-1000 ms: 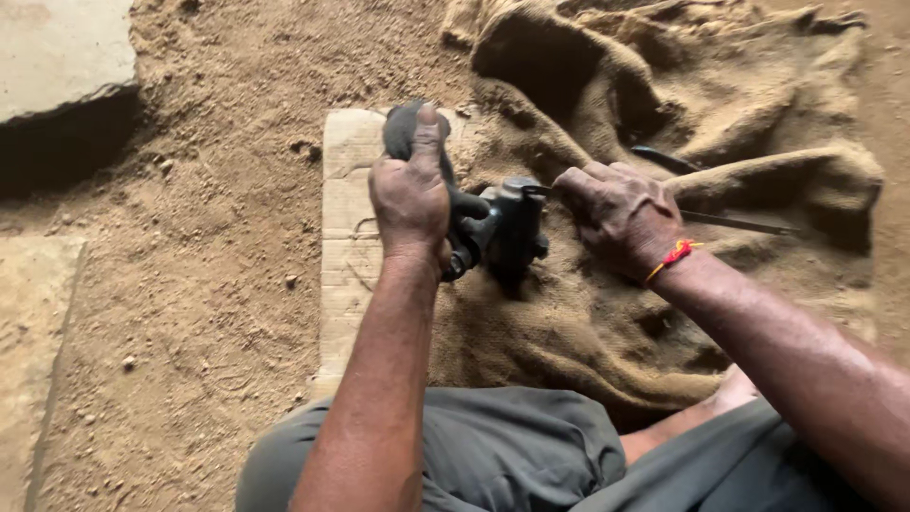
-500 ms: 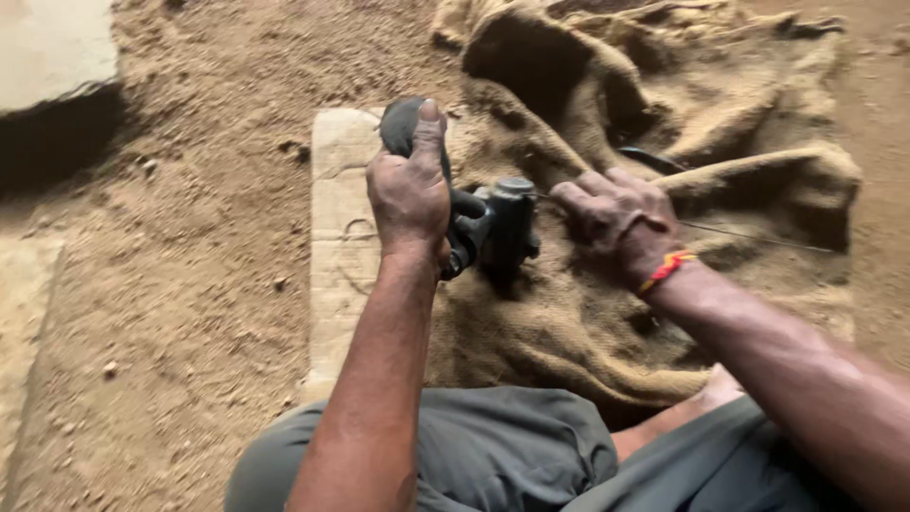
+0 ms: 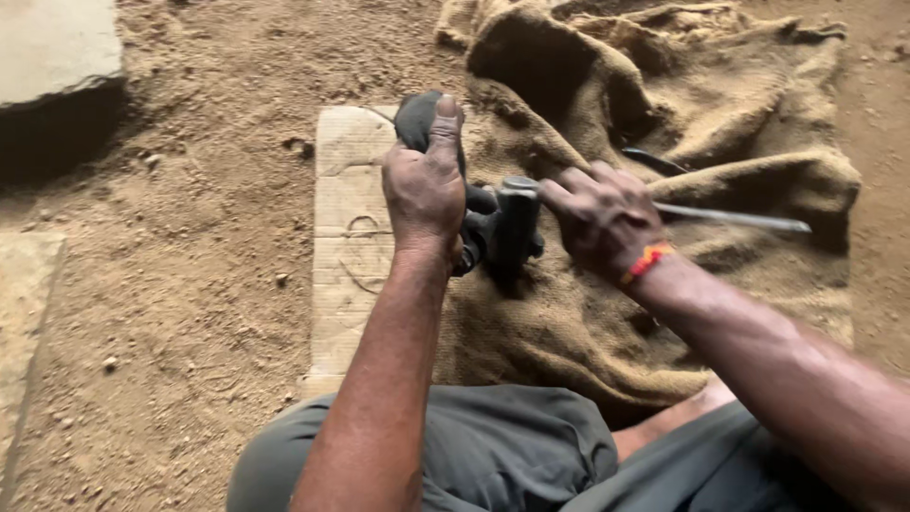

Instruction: The person sits on the ground and cleans a dark mechanical part using a rag and a metal file. They wipe the part with the rag and scrape its surface with the file repeatedly.

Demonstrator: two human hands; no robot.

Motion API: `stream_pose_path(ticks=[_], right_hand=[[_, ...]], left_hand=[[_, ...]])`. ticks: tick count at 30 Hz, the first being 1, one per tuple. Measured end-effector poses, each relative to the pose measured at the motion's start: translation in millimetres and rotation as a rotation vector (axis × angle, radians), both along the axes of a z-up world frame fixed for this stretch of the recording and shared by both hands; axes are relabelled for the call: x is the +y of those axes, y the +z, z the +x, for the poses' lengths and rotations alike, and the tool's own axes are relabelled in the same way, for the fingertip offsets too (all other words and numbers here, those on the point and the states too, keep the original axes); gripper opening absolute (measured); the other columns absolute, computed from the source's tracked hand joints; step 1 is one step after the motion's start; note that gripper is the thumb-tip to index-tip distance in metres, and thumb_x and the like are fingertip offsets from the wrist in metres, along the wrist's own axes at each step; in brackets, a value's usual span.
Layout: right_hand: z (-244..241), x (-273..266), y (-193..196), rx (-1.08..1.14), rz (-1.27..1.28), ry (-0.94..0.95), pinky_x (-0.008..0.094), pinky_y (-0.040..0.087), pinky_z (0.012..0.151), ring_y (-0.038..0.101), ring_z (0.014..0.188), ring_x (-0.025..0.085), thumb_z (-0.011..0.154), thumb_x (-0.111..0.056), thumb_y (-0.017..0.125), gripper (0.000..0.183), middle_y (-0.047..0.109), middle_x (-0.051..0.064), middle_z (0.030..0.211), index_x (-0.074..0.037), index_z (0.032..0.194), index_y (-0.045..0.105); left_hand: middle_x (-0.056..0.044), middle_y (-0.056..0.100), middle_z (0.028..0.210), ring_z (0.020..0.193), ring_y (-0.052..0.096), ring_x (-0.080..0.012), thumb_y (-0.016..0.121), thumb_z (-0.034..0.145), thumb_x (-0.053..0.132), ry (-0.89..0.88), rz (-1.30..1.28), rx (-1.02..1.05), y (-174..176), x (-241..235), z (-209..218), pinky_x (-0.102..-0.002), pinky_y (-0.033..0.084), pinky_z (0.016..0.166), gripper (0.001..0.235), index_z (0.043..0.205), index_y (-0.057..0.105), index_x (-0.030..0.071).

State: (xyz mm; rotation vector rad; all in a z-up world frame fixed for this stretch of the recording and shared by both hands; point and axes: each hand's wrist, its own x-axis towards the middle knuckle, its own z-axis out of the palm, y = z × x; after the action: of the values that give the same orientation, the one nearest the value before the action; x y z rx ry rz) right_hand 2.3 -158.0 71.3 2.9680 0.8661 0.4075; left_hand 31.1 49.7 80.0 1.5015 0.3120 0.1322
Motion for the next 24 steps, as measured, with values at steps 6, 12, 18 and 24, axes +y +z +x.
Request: stream_pose_path(ticks=[6, 12, 18, 24], right_hand=[[11, 17, 3, 0.017, 0.013, 0.022, 0.039, 0.056, 0.062, 0.068, 0.071, 0.023, 0.1, -0.017, 0.054, 0.018, 0.072, 0.008, 0.082, -0.013, 0.103, 0.072], [-9, 2, 16, 0.051, 0.034, -0.048, 0.042, 0.056, 0.062, 0.069, 0.069, 0.024, 0.098, -0.013, 0.052, 0.019, 0.072, 0.008, 0.078, -0.013, 0.096, 0.071], [23, 37, 17, 0.11, 0.017, -0.029, 0.044, 0.058, 0.062, 0.072, 0.073, 0.028, 0.096, -0.025, 0.057, 0.019, 0.073, 0.007, 0.079, -0.013, 0.088, 0.07], [11, 22, 30, 0.168, -0.065, -0.035, 0.043, 0.058, 0.063, 0.072, 0.071, 0.027, 0.098, -0.018, 0.054, 0.017, 0.072, 0.009, 0.079, -0.013, 0.095, 0.069]], left_hand=[[-0.003, 0.054, 0.055, 0.035, 0.061, -0.0175, 0.058, 0.093, 0.058, -0.038, -0.177, -0.041, 10, 8, -4, -0.034, 0.049, 0.028, 0.055, 0.07, 0.058, 0.008], [-0.001, 0.051, 0.056, 0.039, 0.055, -0.0152, 0.057, 0.096, 0.062, 0.048, 0.026, 0.008, -7, 4, -1, -0.032, 0.05, 0.032, 0.062, 0.068, 0.057, 0.007], [0.002, 0.053, 0.059, 0.044, 0.058, -0.012, 0.059, 0.096, 0.062, 0.015, 0.033, -0.071, -3, 3, -2, -0.032, 0.051, 0.038, 0.057, 0.073, 0.058, 0.01], [0.002, 0.051, 0.063, 0.042, 0.055, -0.0108, 0.058, 0.092, 0.061, 0.009, -0.105, -0.046, -5, 4, 1, -0.032, 0.051, 0.035, 0.049, 0.077, 0.056, 0.014]])
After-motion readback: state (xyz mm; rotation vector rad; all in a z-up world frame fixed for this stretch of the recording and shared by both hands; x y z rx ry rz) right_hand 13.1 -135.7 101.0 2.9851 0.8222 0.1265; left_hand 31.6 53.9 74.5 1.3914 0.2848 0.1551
